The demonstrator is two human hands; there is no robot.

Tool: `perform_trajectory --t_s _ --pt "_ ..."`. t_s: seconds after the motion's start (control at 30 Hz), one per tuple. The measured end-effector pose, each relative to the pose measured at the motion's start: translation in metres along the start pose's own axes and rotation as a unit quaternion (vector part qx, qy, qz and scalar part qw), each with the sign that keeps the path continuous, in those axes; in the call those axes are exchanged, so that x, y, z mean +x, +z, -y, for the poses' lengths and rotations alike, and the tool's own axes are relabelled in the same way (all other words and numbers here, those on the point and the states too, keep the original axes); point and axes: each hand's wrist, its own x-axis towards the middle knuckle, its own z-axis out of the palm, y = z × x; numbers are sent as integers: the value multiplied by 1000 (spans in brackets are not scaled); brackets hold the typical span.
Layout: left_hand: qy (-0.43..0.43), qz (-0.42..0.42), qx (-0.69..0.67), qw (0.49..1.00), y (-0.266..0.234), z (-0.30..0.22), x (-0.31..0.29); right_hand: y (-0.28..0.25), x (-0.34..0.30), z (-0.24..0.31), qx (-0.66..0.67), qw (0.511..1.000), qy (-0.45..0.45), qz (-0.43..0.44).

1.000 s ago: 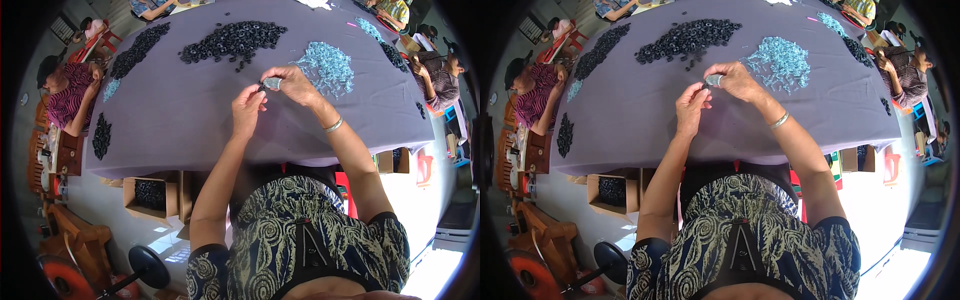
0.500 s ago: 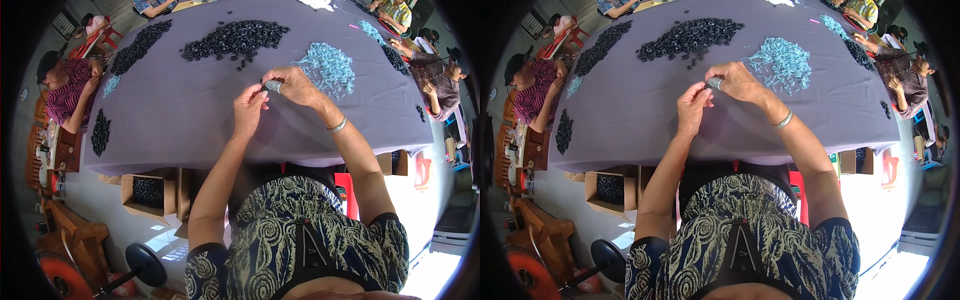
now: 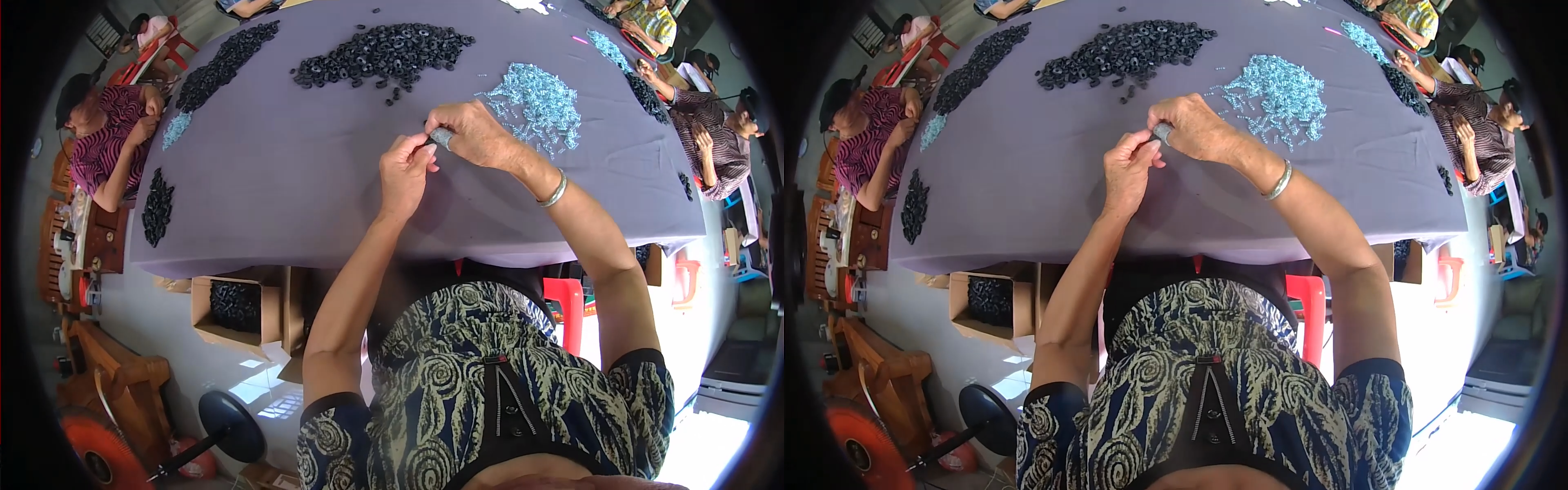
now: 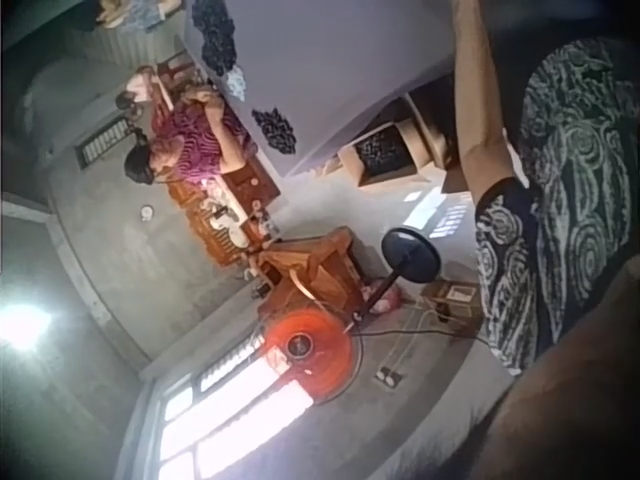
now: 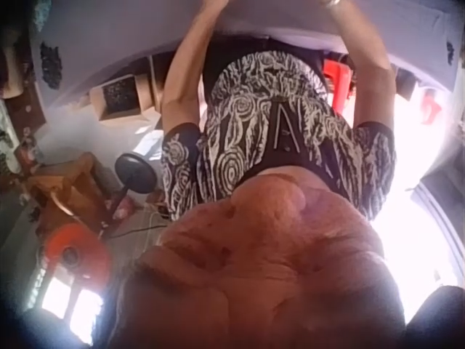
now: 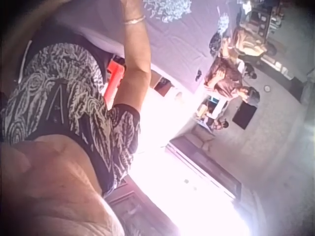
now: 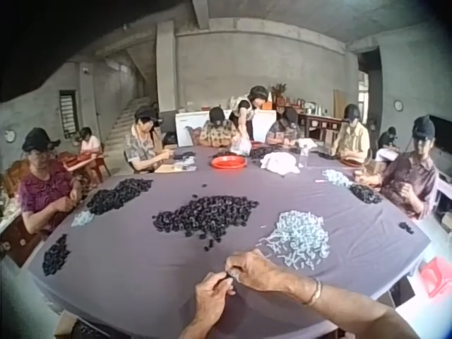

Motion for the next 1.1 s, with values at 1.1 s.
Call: perform_trajectory --t_s 1.1 --pt "-70 28 -28 997 6 -10 -1 -1 -24 -10 59 995 45 -74"
